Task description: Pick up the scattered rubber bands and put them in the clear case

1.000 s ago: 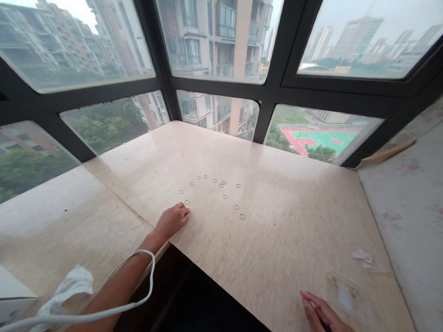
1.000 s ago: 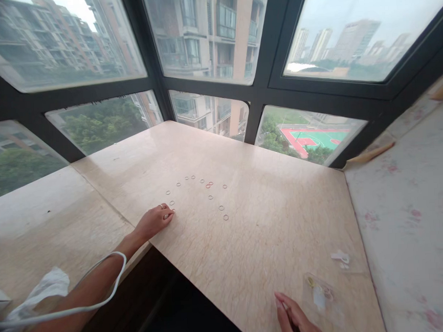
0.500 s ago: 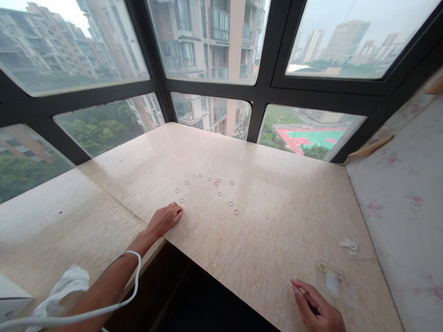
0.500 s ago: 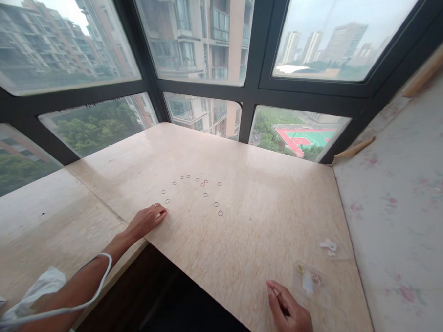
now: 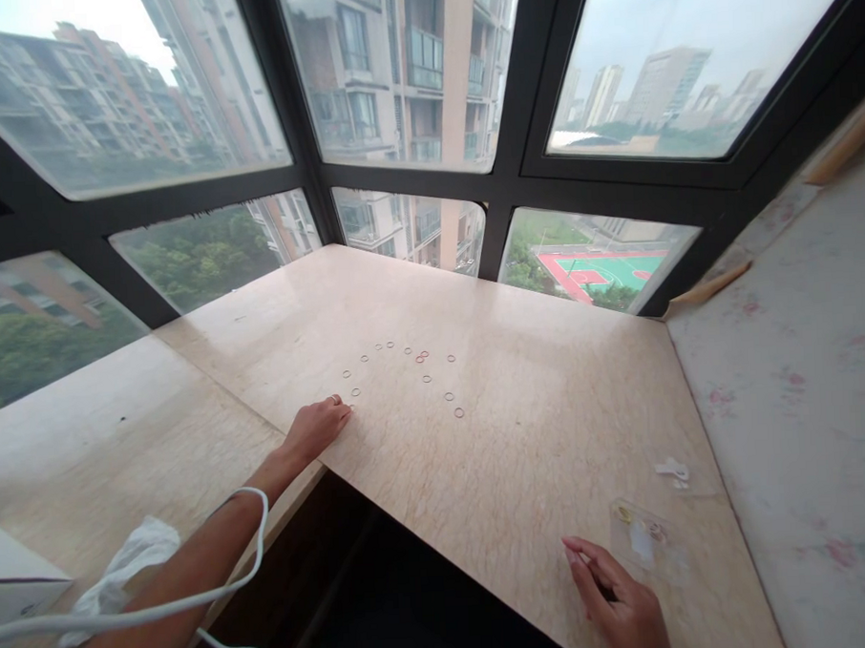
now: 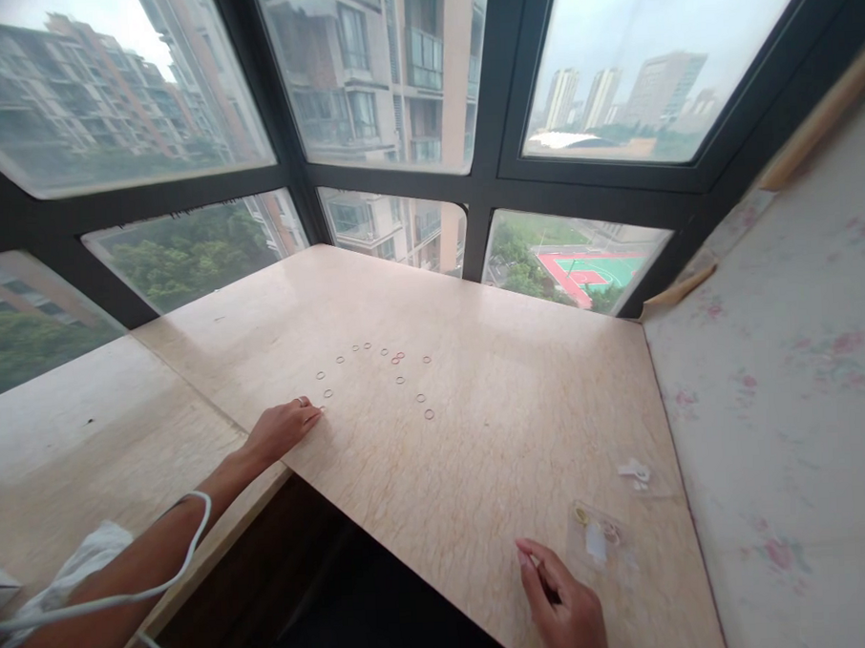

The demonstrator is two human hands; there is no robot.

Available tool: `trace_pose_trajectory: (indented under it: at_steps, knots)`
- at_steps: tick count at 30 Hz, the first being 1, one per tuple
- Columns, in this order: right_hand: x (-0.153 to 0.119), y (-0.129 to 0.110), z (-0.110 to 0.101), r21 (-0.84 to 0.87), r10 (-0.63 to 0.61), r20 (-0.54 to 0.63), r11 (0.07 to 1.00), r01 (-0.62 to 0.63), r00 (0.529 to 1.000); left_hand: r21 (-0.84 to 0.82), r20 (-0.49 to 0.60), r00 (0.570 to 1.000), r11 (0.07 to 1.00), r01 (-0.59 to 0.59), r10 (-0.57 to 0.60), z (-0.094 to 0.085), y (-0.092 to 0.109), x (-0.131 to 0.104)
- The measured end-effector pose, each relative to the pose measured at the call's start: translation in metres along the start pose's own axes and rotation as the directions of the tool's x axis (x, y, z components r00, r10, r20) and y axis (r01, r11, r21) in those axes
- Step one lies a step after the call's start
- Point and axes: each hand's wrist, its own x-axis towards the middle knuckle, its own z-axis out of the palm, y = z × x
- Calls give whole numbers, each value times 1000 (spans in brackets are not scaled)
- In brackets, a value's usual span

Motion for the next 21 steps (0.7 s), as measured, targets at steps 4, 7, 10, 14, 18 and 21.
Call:
trace_pose_trajectory:
  at_steps: [4,7,10,14,18,21]
  knots:
    - [0,1,1,-6,-22,-3,1000,22,1000,135,6,997,987,-83,83,-2,0,3]
    - [0,1,2,-8,-43,-5,999,43,999,44,-52,995,996,-81,83,-5,3,6]
    - [-2,3,3,-12,-67,-17,998,67,998,-188,-160,985,978,-92,61,-10,17,10]
    - [-9,6,1,-2,-17,28,1000,17,999,-480,-252,968,867,-135,11,-17,53,16]
    - [-18,6,0,29,18,43,999,-19,999,-651,-267,964,737,-181,0,-22,101,18]
    - [-20,-2,2,34,19,-10,999,-19,1000,-766,-238,971,611,-202,23,-25,137,18]
